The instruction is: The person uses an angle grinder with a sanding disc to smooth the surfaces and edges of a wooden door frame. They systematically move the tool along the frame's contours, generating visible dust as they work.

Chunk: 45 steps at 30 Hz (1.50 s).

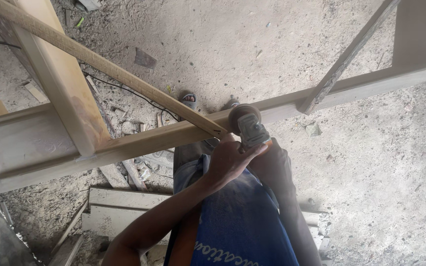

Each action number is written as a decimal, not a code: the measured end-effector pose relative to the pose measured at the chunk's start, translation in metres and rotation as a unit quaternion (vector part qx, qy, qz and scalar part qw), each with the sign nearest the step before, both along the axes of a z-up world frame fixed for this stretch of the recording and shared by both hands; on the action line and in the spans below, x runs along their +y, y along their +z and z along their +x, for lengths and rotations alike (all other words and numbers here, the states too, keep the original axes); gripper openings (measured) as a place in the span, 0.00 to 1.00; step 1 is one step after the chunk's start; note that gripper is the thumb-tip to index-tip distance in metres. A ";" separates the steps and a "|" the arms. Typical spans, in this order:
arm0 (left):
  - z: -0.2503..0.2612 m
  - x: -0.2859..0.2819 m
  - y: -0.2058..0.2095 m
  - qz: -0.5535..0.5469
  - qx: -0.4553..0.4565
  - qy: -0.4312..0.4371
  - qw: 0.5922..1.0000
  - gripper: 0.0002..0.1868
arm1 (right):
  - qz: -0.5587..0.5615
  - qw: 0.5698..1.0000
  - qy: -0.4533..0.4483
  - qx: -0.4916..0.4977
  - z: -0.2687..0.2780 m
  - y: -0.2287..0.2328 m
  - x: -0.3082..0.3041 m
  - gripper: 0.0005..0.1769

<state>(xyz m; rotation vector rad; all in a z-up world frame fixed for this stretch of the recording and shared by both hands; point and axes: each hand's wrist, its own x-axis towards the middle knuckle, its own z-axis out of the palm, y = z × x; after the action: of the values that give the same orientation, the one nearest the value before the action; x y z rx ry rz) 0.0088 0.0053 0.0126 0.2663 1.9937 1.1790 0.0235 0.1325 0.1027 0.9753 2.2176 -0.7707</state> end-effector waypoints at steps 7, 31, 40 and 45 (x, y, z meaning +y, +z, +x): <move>0.019 0.031 -0.035 0.075 0.369 -0.092 0.922 0.17 | 0.011 0.997 -0.007 0.076 0.022 -0.017 0.027 0.19; -0.009 0.016 0.006 -0.008 -0.003 -0.074 0.997 0.37 | -0.022 0.997 -0.062 0.041 0.028 -0.017 0.028 0.28; -0.013 0.055 -0.024 0.018 0.047 -0.124 0.991 0.42 | -0.013 0.991 -0.088 0.098 0.019 -0.004 0.056 0.21; -0.013 0.062 -0.041 0.044 0.185 -0.184 0.964 0.33 | -0.010 0.989 -0.129 0.075 0.011 0.003 0.058 0.21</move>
<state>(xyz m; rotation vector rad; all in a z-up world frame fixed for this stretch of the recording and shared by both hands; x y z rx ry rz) -0.0040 0.0674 -0.0281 0.9195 2.0829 1.0299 0.0343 0.1909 0.1057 1.2489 2.2303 -1.0085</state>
